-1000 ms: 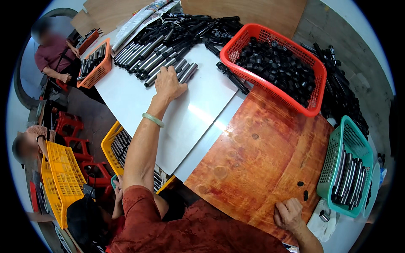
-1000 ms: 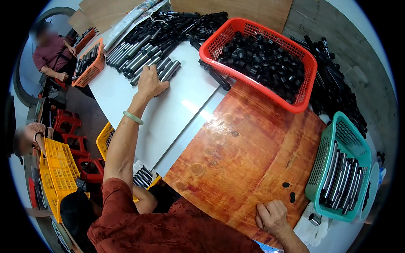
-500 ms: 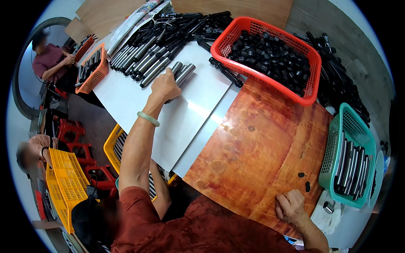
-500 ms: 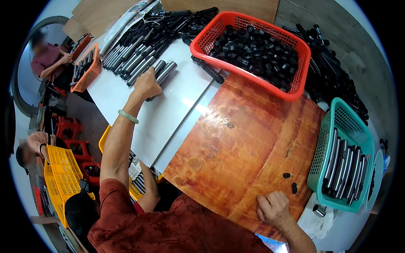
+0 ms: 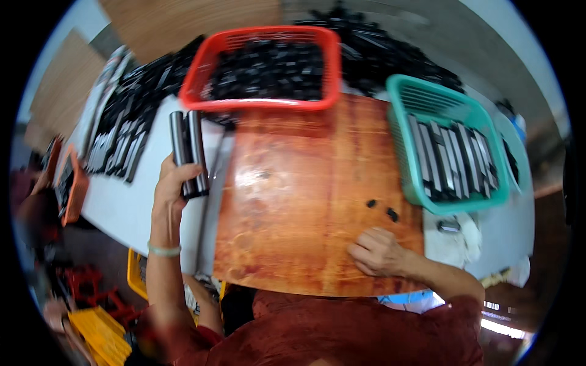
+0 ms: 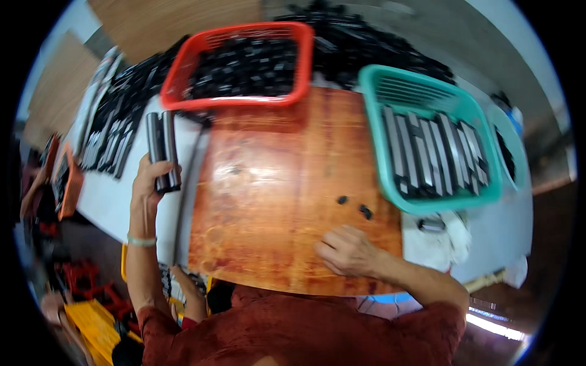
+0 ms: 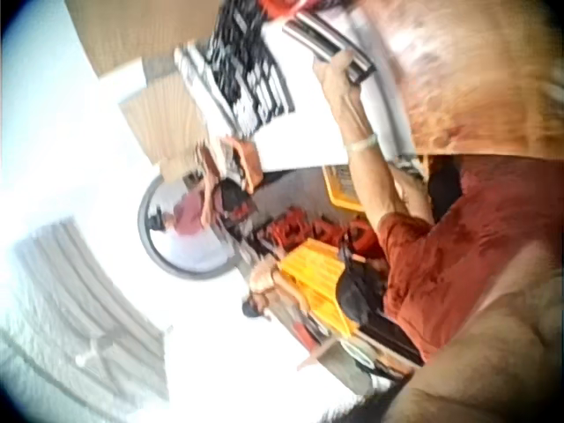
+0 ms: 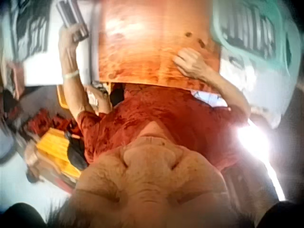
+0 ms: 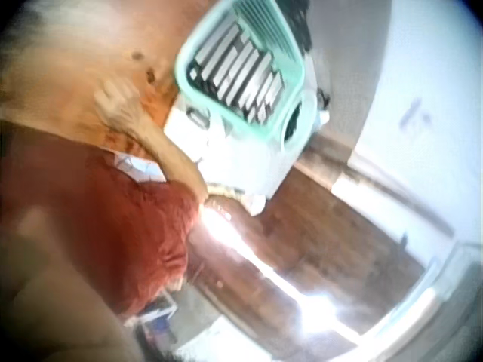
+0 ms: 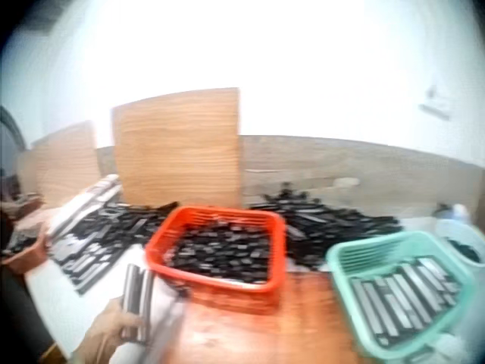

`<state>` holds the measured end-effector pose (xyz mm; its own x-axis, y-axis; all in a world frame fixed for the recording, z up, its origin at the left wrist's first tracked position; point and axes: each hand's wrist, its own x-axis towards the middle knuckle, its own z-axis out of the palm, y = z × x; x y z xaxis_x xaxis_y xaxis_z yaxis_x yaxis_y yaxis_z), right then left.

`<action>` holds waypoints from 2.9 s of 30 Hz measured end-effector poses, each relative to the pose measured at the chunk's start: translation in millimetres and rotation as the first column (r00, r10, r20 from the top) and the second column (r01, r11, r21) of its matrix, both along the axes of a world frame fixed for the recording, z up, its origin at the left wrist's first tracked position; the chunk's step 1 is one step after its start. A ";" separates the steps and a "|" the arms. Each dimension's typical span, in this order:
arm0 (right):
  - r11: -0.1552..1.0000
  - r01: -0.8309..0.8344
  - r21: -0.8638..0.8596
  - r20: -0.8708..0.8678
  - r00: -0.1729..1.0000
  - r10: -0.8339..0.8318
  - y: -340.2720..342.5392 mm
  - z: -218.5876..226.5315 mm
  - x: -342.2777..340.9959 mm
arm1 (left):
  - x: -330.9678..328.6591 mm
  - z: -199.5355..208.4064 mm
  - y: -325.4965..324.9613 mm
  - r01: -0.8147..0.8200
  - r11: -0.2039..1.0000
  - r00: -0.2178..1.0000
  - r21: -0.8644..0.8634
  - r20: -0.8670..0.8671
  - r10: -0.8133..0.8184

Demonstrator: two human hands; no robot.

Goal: The person assembles cylindrical metal parts by attaching small black caps to each end. They pick up a metal cylinder, attach a cap to one end, then attach a cap to the other end, and place the finished item into a green basket. The process is repeated for multiple units.

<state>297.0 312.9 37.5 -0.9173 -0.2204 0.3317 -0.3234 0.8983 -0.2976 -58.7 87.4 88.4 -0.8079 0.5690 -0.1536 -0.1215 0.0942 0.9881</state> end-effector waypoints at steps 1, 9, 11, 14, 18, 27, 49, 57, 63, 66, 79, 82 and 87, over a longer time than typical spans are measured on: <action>0.998 0.033 -0.048 0.018 0.999 -0.032 -1.9 0.5 3.7 | 20.5 5.9 18.9 0.041 0.998 0.999 0.051 0.027 -0.042; 0.501 0.354 -0.790 0.118 0.889 -0.443 21.2 104.5 4.4 | 180.2 58.5 155.0 0.407 0.865 0.853 0.293 0.215 -0.475; 0.478 0.375 -0.794 0.122 0.869 -0.479 44.7 118.5 3.9 | 207.0 69.0 177.1 0.442 0.794 0.777 0.417 0.264 -0.571; 0.483 0.464 -0.742 0.176 0.830 -0.529 67.1 123.5 10.6 | 226.1 68.3 214.0 0.524 0.722 0.670 0.452 0.304 -0.677; 0.459 0.541 -0.705 0.241 0.791 -0.562 95.6 114.6 22.8 | 240.7 67.0 236.6 0.493 0.801 0.710 0.341 0.374 -0.596; 0.676 0.711 -0.194 -0.057 0.680 -0.731 105.5 105.1 23.6 | 230.8 65.5 252.2 0.696 0.700 0.646 0.161 0.284 -0.708; 0.776 0.627 0.073 -0.283 0.759 -0.586 95.3 91.4 21.0 | 210.0 80.9 213.3 0.603 0.772 0.751 0.201 0.182 -0.634; 0.776 0.617 0.128 -0.256 0.777 -0.575 100.1 88.0 29.0 | 208.0 49.0 204.7 0.421 0.851 0.797 0.313 0.321 -0.512; 0.785 0.610 0.109 -0.103 0.793 -0.601 97.1 95.0 17.4 | 204.2 41.9 193.5 0.374 0.868 0.812 0.327 0.336 -0.477; 0.776 0.596 0.208 -0.046 0.798 -0.601 96.5 102.1 14.1 | 213.1 39.0 187.1 0.383 0.848 0.766 0.366 0.388 -0.513; 0.868 0.484 0.107 -0.184 0.868 -0.461 55.4 102.0 5.8 | 220.5 5.5 165.7 0.124 0.841 0.807 0.527 0.439 -0.394; 0.909 0.359 -0.213 0.025 0.932 -0.362 21.3 96.1 -11.5 | 224.4 -4.3 168.9 0.104 0.790 0.877 0.604 0.320 -0.360; 0.687 0.374 -0.623 0.162 0.921 -0.355 -4.0 68.5 -34.1 | 222.6 -6.9 149.8 0.112 0.793 0.869 0.599 0.328 -0.370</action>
